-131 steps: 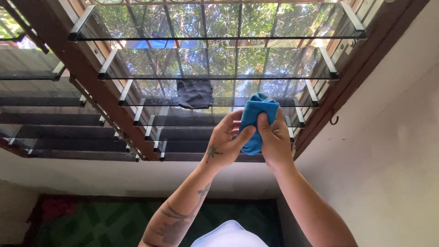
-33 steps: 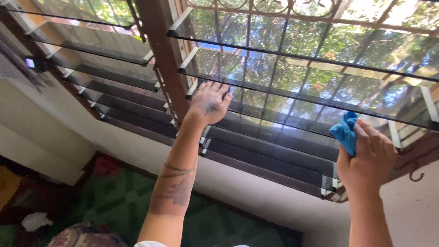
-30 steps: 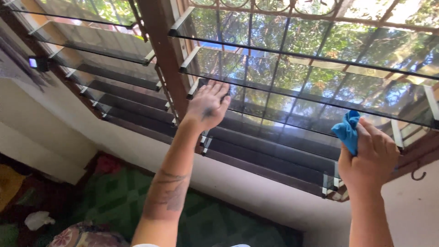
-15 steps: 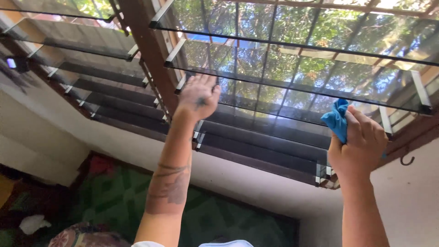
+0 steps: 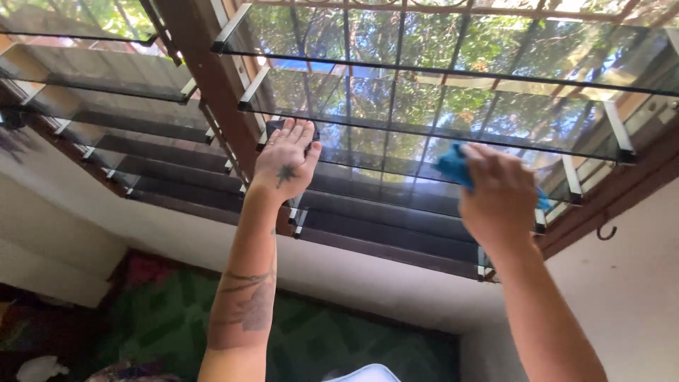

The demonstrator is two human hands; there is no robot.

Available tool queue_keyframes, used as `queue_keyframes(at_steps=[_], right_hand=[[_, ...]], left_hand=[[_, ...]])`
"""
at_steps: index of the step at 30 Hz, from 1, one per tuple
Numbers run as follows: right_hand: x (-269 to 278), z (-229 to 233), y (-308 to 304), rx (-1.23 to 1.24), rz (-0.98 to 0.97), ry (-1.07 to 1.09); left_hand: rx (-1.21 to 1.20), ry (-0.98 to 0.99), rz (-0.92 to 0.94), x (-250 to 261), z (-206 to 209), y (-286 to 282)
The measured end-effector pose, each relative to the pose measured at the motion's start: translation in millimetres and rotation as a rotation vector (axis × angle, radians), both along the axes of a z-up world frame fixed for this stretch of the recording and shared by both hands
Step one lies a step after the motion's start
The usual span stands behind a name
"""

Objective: Cleaning glass louver window panes using two cleaning cloths at a natural pace.

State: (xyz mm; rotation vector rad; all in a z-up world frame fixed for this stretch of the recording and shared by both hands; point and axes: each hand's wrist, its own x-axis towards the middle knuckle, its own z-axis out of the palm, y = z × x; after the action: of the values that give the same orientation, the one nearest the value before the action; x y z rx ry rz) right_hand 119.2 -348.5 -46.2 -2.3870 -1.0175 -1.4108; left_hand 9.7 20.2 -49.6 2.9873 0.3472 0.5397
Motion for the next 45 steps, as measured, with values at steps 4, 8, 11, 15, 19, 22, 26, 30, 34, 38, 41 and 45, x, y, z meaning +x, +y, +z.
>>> queue_keyframes(at_steps=[4, 8, 11, 15, 19, 22, 26, 30, 34, 38, 41, 45], right_hand=[[-11, 23, 28, -0.070, 0.075, -0.043], [-11, 25, 56, -0.086, 0.177, 0.099], [-19, 28, 73, -0.081, 0.260, 0.142], [-35, 34, 81, -0.138, 0.309, 0.123], [-32, 22, 85, -0.144, 0.294, 0.109], [-31, 21, 86, -0.135, 0.293, 0.084], [-28, 13, 86, -0.130, 0.251, -0.011], [-21, 1, 80, -0.129, 0.216, -0.031], [-33, 16, 80, -0.124, 0.220, -0.021], [-31, 11, 83, -0.101, 0.214, -0.024], [-33, 11, 81, -0.091, 0.214, -0.032], [-36, 11, 80, -0.073, 0.220, -0.017]], left_hand=[[-0.004, -0.017, 0.028, -8, 6, -13], [0.083, -0.226, -0.006, -17, -11, -11], [0.089, -0.266, 0.021, -20, -13, -6], [0.024, -0.241, 0.009, -13, -13, 2], [0.057, -0.243, 0.023, 4, -22, 1], [0.132, -0.299, 0.010, -2, -14, -7], [0.166, -0.350, -0.035, -16, -16, 0], [0.059, -0.259, -0.033, -13, -14, 10], [0.106, -0.289, -0.012, 12, -25, 9], [0.133, -0.340, -0.034, 3, -19, -4], [0.093, -0.315, -0.058, -17, -7, -9], [0.010, -0.207, -0.026, -18, 2, 0]])
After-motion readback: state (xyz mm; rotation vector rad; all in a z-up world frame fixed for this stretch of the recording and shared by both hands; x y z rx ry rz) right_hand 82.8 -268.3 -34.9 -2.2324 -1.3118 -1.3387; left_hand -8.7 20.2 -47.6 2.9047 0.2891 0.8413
